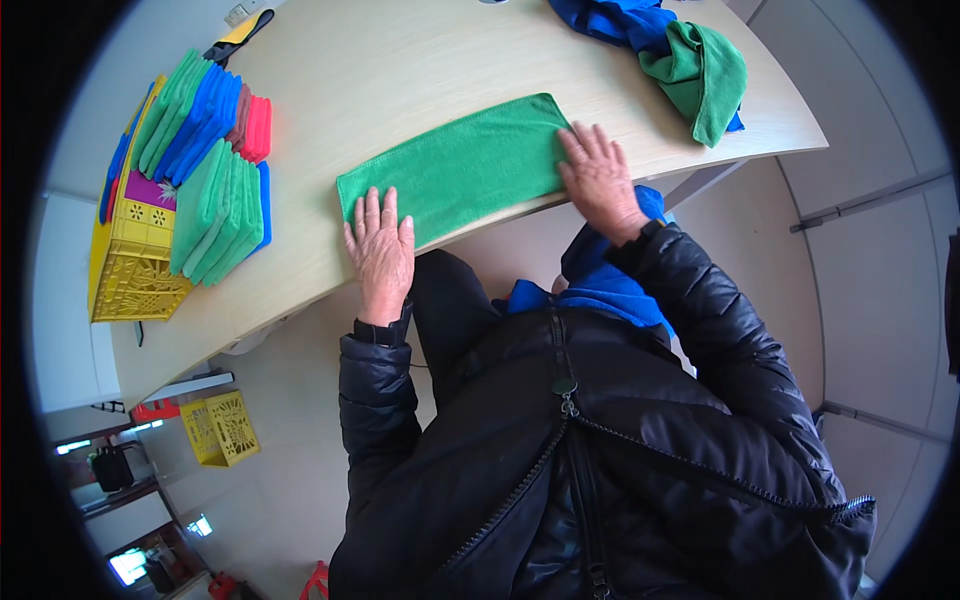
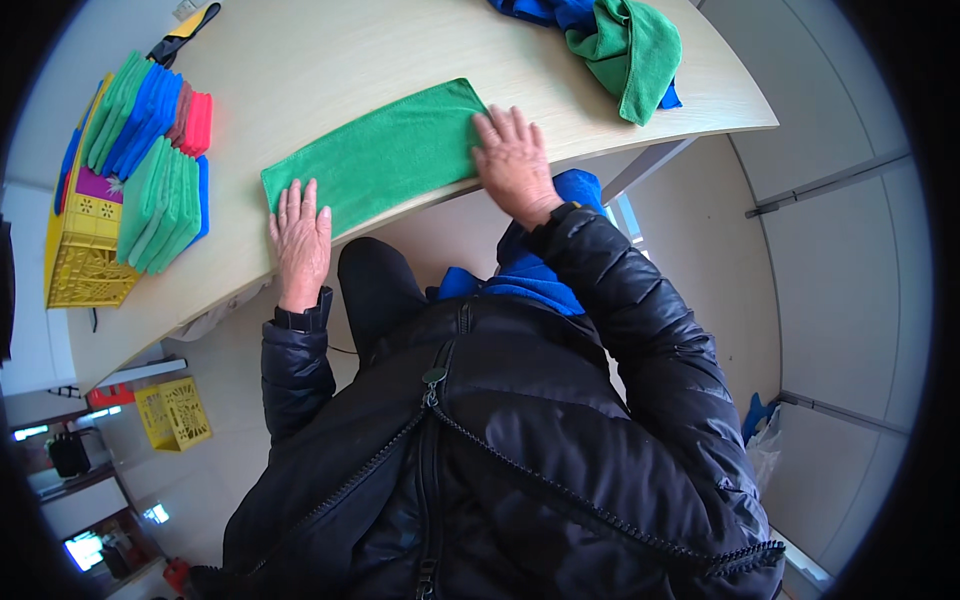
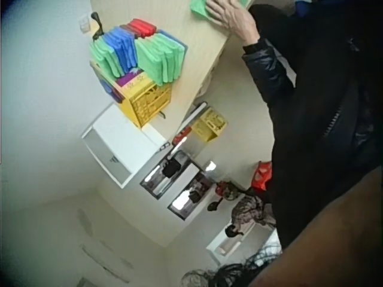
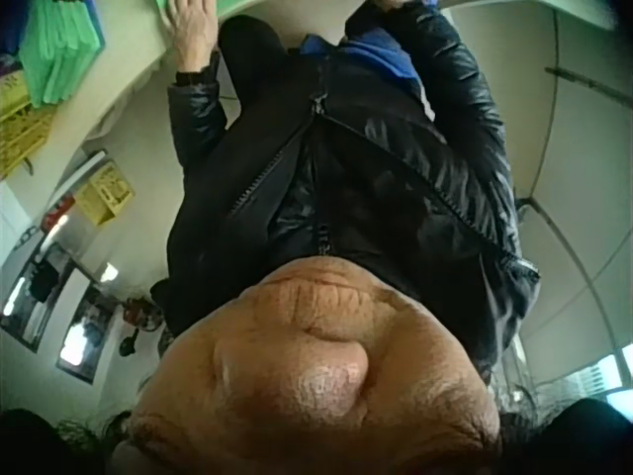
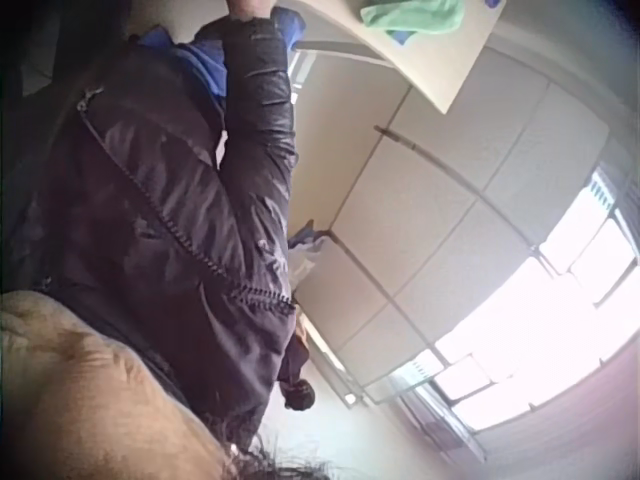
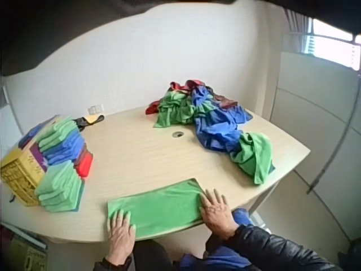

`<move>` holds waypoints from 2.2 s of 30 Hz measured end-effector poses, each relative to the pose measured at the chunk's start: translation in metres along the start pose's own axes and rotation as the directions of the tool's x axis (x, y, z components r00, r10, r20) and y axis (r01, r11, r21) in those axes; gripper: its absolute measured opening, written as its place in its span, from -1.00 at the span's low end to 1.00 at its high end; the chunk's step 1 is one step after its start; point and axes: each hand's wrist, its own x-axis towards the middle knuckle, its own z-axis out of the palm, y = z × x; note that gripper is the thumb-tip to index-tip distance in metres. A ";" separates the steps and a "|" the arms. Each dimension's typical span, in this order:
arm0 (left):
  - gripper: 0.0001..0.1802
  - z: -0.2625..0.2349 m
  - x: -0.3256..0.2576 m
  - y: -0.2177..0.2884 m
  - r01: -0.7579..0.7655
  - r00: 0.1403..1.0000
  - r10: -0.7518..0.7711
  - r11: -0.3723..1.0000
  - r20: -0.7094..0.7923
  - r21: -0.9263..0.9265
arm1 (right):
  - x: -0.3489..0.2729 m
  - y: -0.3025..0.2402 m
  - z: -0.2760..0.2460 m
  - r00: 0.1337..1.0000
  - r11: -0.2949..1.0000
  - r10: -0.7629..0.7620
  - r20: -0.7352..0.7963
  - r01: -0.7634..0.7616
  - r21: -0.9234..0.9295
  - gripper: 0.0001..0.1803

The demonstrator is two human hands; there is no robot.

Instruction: Folding square green cloths on a table and stacking them.

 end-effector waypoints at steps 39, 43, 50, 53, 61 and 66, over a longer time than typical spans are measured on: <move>-0.27 0.015 0.029 -0.035 0.069 0.989 -0.068 0.998 0.129 -0.008 | 0.061 0.006 0.032 0.991 0.994 -0.107 0.083 0.107 0.015 -0.28; -0.27 0.008 0.026 -0.040 0.136 0.983 -0.133 0.991 0.125 -0.014 | 0.062 0.014 0.025 0.992 0.991 -0.075 0.106 0.086 -0.100 -0.28; -0.27 0.010 0.036 -0.004 0.027 0.994 -0.034 0.997 0.101 0.068 | 0.042 -0.060 0.021 0.973 0.977 -0.212 0.096 0.213 -0.005 -0.30; -0.28 0.012 0.043 -0.004 0.032 0.989 -0.039 0.998 0.143 0.046 | 0.041 -0.071 0.023 0.951 0.968 -0.247 0.185 0.233 0.097 -0.31; -0.29 0.013 0.027 -0.033 0.257 0.965 -0.258 0.966 0.039 0.025 | 0.031 -0.027 0.028 0.969 0.971 -0.239 0.067 0.237 0.031 -0.32; -0.36 -0.003 0.017 -0.025 0.323 0.943 -0.320 0.946 -0.088 0.027 | 0.021 -0.016 0.014 0.976 0.981 -0.181 0.123 0.188 -0.046 -0.35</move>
